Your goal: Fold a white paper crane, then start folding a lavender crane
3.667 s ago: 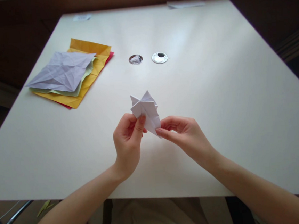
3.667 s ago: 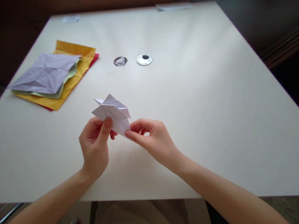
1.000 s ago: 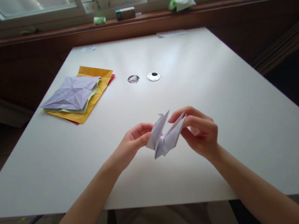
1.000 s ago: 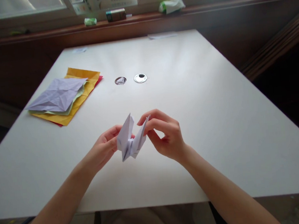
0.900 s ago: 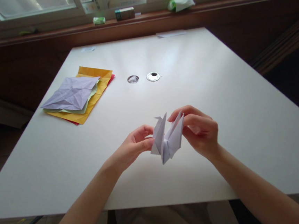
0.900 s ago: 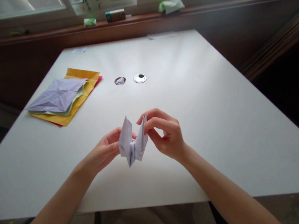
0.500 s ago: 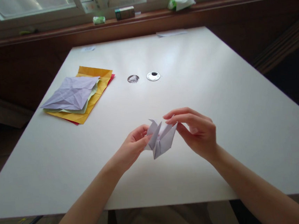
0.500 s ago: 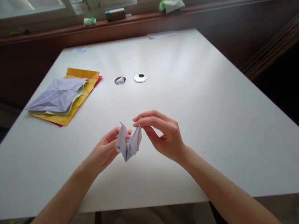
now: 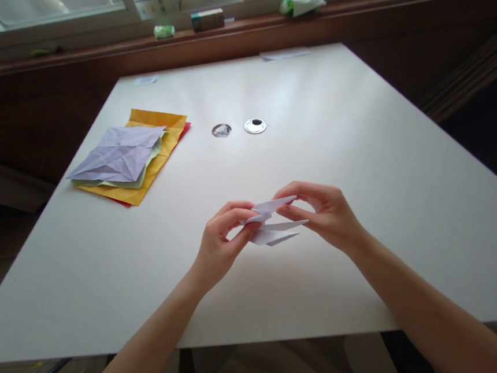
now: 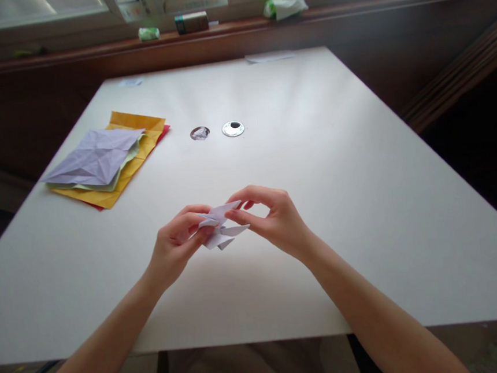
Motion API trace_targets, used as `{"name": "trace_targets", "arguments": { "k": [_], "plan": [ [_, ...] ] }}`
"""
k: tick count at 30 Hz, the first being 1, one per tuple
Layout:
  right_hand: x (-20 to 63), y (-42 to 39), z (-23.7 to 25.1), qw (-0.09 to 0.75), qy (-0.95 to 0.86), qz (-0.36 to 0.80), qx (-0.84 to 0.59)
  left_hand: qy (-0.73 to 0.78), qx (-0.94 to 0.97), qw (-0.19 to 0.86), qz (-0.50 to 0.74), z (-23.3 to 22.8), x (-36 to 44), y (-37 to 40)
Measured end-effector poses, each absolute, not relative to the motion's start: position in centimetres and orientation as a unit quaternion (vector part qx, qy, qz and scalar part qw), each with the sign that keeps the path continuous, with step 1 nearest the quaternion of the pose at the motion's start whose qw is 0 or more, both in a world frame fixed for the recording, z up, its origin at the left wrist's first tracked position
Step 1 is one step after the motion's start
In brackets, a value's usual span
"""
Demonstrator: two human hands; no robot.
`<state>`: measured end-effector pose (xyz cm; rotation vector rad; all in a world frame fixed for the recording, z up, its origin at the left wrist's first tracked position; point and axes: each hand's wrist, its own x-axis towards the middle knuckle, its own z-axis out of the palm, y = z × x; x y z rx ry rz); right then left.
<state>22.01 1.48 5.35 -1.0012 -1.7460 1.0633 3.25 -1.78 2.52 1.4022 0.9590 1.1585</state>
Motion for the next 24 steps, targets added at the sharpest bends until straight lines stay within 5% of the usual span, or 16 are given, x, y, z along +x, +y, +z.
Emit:
{"name": "trace_targets", "arguments": {
  "k": [13, 24],
  "plan": [
    [21.8, 1.1, 5.0, 0.477, -0.733, 0.286, -0.392, 0.369, 0.466, 0.672, 0.442, 2.9, 3.2, -1.5],
    [21.5, 1.8, 4.2, 0.427, -0.514, 0.613, -0.422, 0.318, 0.496, 0.661, 0.465, 3.1, 2.8, -1.7]
  ]
}}
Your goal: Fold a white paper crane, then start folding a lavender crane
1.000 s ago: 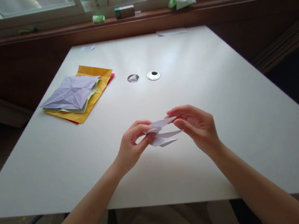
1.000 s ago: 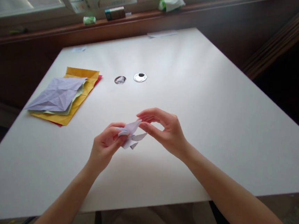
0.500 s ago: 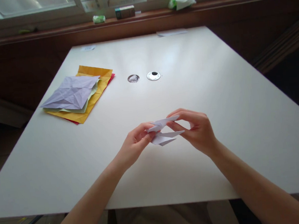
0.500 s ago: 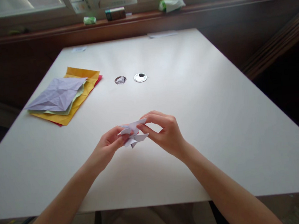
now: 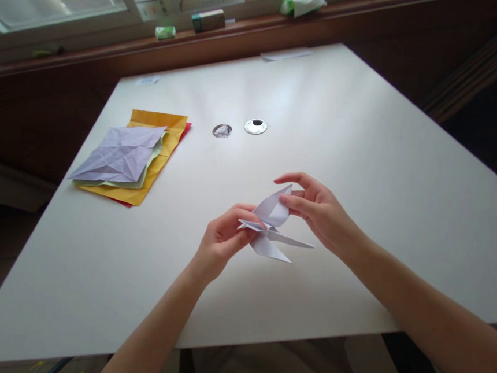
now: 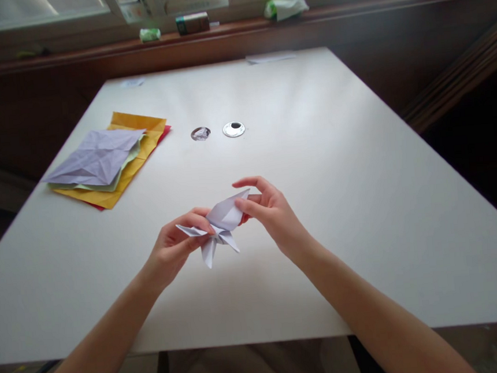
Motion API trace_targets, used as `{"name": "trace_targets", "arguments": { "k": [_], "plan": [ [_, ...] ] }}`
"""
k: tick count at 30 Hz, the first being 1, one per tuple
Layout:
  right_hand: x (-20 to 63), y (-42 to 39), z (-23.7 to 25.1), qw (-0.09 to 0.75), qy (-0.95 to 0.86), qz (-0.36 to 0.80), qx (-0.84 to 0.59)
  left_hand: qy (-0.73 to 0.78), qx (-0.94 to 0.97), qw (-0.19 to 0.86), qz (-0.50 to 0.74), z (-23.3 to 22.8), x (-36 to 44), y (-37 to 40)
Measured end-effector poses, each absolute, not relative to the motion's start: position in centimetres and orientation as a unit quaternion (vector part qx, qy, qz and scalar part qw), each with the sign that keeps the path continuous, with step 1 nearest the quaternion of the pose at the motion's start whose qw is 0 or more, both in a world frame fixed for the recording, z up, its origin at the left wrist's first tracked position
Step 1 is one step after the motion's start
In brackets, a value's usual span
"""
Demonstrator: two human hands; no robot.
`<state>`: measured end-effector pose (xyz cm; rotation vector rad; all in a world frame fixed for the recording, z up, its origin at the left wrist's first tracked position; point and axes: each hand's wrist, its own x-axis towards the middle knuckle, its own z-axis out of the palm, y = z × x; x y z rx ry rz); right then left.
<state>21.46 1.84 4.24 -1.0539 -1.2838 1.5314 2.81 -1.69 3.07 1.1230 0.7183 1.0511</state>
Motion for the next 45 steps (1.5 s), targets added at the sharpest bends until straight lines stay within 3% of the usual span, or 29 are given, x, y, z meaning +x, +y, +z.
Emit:
{"name": "trace_targets", "arguments": {
  "k": [4, 10, 15, 19, 33, 45],
  "plan": [
    [21.5, 1.4, 4.5, 0.450, -0.599, 0.518, -0.412, 0.333, 0.424, 0.704, 0.461, 2.9, 2.6, -1.4],
    [21.7, 1.3, 4.3, 0.409, -0.804, 0.232, -0.364, 0.352, 0.354, 0.729, 0.469, 3.0, 2.6, -1.2],
    [21.2, 1.4, 3.1, 0.395, -0.837, 0.013, -0.378, 0.372, 0.379, 0.726, 0.436, 3.0, 2.8, -1.5],
    [21.0, 1.0, 2.8, 0.390, -0.825, -0.097, -0.397, 0.365, 0.398, 0.728, 0.423, 2.9, 2.8, -1.7],
    [20.9, 0.7, 2.9, 0.398, -0.843, -0.091, -0.352, 0.340, 0.417, 0.727, 0.426, 2.8, 3.2, -1.7],
    [21.1, 1.5, 3.1, 0.388, -0.844, -0.002, -0.371, 0.311, 0.608, 0.580, 0.444, 3.7, 2.3, -1.9]
  ]
}}
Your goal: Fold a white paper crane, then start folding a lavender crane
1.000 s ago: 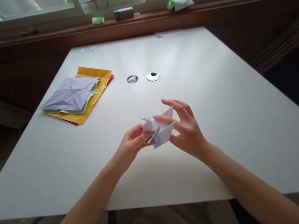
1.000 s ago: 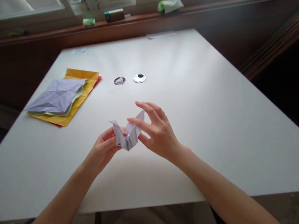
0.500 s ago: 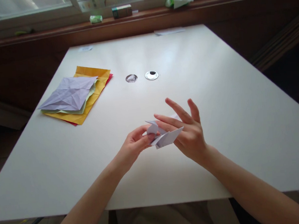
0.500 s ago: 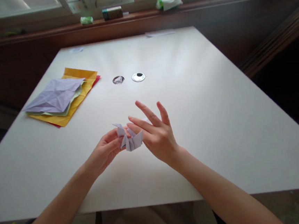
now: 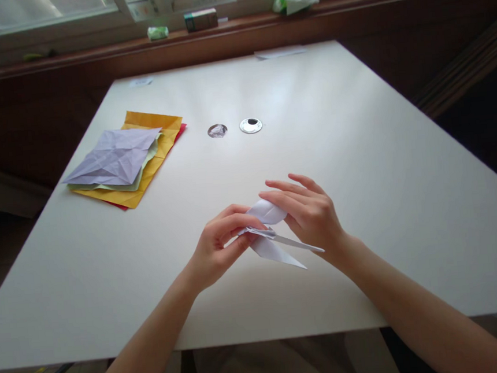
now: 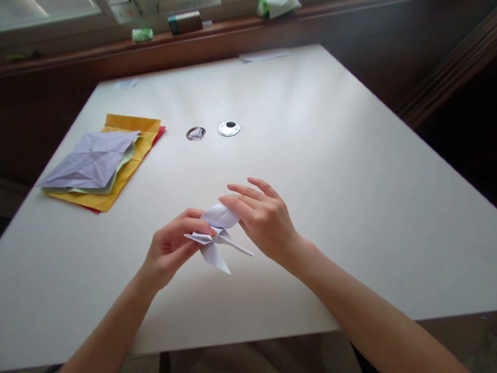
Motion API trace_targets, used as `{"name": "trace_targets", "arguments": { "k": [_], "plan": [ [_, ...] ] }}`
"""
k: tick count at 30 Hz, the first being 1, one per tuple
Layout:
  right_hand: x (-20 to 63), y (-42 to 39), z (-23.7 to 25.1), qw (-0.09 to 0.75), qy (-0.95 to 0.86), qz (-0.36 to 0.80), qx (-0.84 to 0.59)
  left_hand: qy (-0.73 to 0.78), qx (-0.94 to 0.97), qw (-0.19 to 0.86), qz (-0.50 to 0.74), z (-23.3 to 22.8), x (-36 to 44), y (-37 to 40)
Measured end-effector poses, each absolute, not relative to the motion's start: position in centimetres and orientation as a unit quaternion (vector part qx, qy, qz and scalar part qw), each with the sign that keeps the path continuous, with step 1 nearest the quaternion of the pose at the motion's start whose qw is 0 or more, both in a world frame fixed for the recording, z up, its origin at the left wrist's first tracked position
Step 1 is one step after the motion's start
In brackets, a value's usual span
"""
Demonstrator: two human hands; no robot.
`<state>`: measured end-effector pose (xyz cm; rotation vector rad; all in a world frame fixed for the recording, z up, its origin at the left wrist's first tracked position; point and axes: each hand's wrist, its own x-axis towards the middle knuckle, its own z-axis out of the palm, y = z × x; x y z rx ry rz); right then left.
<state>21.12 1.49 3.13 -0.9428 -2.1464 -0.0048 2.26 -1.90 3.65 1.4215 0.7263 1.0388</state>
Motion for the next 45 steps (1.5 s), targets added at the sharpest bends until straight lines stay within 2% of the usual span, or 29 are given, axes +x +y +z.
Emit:
{"name": "trace_targets", "arguments": {
  "k": [4, 7, 11, 17, 24, 34, 45],
  "plan": [
    [21.5, 1.8, 3.5, 0.389, -0.838, 0.054, -0.379, 0.304, 0.637, 0.550, 0.448, 4.0, 1.7, -1.8],
    [21.7, 1.6, 3.9, 0.378, -0.824, 0.137, -0.400, 0.302, 0.653, 0.525, 0.455, 4.1, 1.3, -1.7],
    [21.8, 1.2, 4.7, 0.309, -0.777, 0.331, -0.437, 0.302, 0.679, 0.492, 0.453, 4.1, 1.0, -1.6],
    [22.1, 1.4, 5.4, 0.245, -0.625, 0.637, -0.379, 0.300, 0.700, 0.472, 0.444, 4.3, 0.8, -1.6],
    [22.0, 1.9, 4.8, 0.182, -0.415, 0.858, -0.240, 0.299, 0.702, 0.471, 0.442, 4.2, 0.7, -1.6],
    [21.8, 1.8, 2.8, 0.152, -0.270, 0.948, -0.073, 0.290, 0.727, 0.408, 0.471, 4.2, 0.9, -1.4],
    [22.3, 1.7, 2.3, 0.072, -0.199, 0.977, 0.022, 0.245, 0.706, 0.471, 0.469, 4.4, 0.8, -1.4]
  ]
}}
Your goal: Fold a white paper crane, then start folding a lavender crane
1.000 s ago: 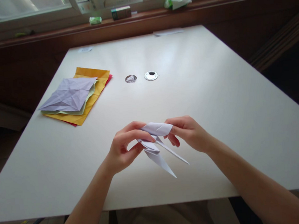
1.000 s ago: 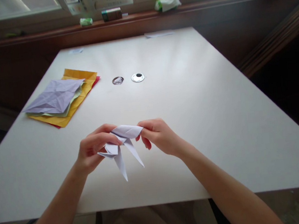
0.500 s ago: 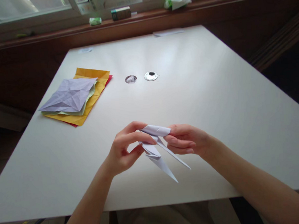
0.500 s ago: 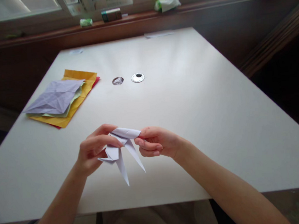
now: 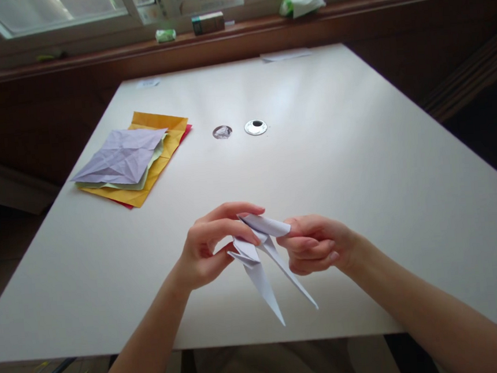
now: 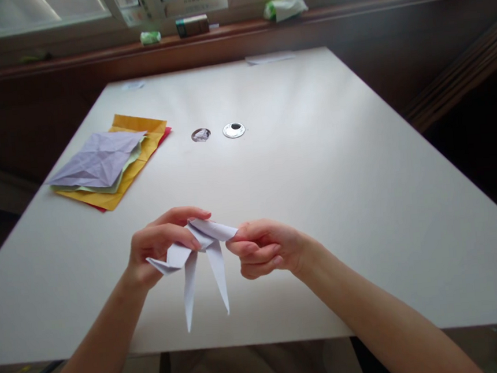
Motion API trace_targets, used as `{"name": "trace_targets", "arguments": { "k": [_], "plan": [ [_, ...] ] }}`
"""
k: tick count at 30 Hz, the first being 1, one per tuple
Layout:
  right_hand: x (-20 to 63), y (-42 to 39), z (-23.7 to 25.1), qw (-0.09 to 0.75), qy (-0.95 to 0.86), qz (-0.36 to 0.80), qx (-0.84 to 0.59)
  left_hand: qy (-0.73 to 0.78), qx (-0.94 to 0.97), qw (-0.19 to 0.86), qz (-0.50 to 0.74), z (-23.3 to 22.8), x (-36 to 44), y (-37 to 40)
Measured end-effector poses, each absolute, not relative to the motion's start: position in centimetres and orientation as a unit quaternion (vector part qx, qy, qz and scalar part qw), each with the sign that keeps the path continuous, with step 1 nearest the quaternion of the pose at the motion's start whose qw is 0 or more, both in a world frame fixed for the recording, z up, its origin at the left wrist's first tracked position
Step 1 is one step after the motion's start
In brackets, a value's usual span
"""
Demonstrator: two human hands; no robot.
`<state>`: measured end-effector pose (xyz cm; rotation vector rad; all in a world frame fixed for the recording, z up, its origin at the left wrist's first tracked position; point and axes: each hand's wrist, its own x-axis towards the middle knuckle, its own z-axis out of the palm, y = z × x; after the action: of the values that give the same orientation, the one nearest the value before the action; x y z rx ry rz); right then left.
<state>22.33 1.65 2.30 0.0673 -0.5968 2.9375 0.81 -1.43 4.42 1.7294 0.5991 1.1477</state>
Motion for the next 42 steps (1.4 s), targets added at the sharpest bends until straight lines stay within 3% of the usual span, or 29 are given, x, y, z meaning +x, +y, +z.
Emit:
{"name": "trace_targets", "arguments": {
  "k": [5, 14, 18, 22, 25, 27, 35, 42],
  "plan": [
    [22.1, 1.4, 2.8, 0.083, -0.199, 0.977, 0.003, 0.261, 0.680, 0.489, 0.480, 4.5, 0.9, -1.5],
    [21.7, 1.6, 4.4, 0.217, -0.402, 0.858, -0.235, 0.387, 0.450, 0.619, 0.515, 4.0, 1.7, -1.1],
    [21.9, 1.5, 4.9, 0.337, -0.562, 0.644, -0.395, 0.376, 0.335, 0.688, 0.523, 3.5, 1.3, -0.3],
    [22.2, 1.3, 5.2, 0.460, -0.738, 0.309, -0.384, 0.387, 0.250, 0.725, 0.512, 3.2, 1.0, 0.1],
    [22.3, 1.5, 4.8, 0.439, -0.843, 0.082, -0.300, 0.380, 0.218, 0.750, 0.496, 3.1, 0.9, 0.1],
    [22.2, 1.6, 4.3, 0.413, -0.869, 0.002, -0.273, 0.370, 0.206, 0.770, 0.477, 3.0, 0.9, 0.1],
    [22.4, 1.4, 3.7, 0.413, -0.875, -0.033, -0.251, 0.338, 0.216, 0.822, 0.403, 2.7, 0.8, 0.0],
    [22.0, 1.4, 3.6, 0.439, -0.853, -0.054, -0.277, 0.353, 0.290, 0.753, 0.474, 3.4, 0.9, -0.2]
  ]
}}
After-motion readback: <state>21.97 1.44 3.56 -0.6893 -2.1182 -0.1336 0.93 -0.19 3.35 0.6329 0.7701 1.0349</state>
